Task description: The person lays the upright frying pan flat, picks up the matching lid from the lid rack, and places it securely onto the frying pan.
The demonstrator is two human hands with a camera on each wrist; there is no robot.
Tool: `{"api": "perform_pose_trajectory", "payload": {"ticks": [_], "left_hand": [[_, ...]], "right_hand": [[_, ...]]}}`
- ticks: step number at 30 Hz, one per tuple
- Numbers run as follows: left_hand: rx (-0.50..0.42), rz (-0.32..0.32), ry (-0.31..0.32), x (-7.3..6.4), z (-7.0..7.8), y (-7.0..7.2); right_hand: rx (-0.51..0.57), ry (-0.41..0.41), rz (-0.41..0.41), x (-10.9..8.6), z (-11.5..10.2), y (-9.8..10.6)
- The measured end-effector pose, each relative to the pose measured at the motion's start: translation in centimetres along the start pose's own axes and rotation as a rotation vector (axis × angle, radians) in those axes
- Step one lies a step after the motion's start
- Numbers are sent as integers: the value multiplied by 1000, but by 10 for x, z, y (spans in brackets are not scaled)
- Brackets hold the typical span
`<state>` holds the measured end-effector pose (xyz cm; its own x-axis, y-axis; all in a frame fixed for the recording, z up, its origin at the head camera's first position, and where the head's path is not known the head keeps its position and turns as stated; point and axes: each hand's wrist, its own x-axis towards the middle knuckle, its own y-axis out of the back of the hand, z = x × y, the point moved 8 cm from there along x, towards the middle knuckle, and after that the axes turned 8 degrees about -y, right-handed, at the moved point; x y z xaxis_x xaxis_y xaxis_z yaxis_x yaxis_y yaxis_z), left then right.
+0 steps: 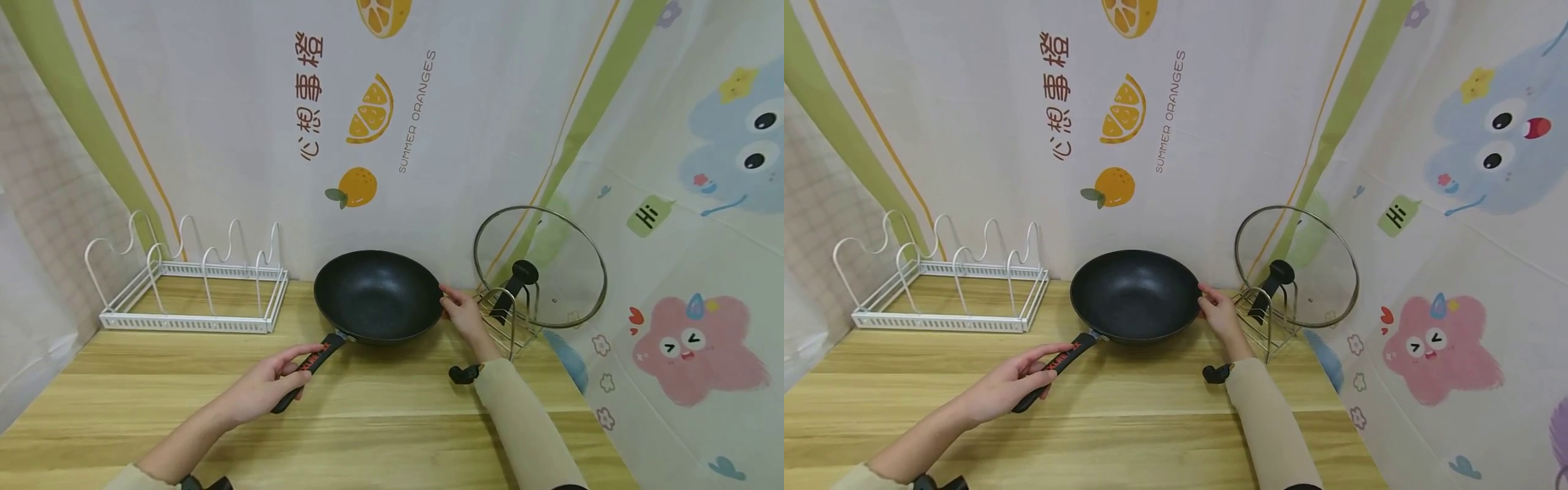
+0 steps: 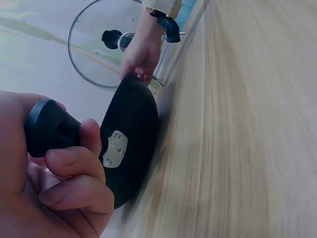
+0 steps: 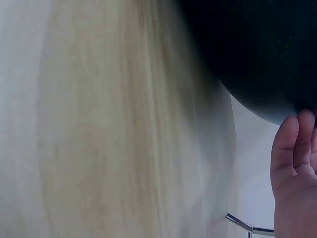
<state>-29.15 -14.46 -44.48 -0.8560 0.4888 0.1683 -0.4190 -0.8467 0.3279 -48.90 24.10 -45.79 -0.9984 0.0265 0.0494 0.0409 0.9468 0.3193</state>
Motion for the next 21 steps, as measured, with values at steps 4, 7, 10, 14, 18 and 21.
{"api": "perform_pose_trajectory", "payload": {"ticks": [4,7,10,14,18,21], "left_hand": [[3,2,3,0,-1,2],[5,2,13,-1,-2,3],[10,-1,15,0,-3,4],[9,-6,14,0,-3,5],[11,-6,12,0,-2,7],[16,-5,3,0,-2,9]], "right_hand": [[-14,-13,11,-3,-1,-1],[-10,-15,16,-4,-1,-1],[1,-21,19,-4,0,-1],[8,-27,23,-5,1,-1],[31,-31,23,-6,2,-1],[53,-31,17,-7,2,-1]]}}
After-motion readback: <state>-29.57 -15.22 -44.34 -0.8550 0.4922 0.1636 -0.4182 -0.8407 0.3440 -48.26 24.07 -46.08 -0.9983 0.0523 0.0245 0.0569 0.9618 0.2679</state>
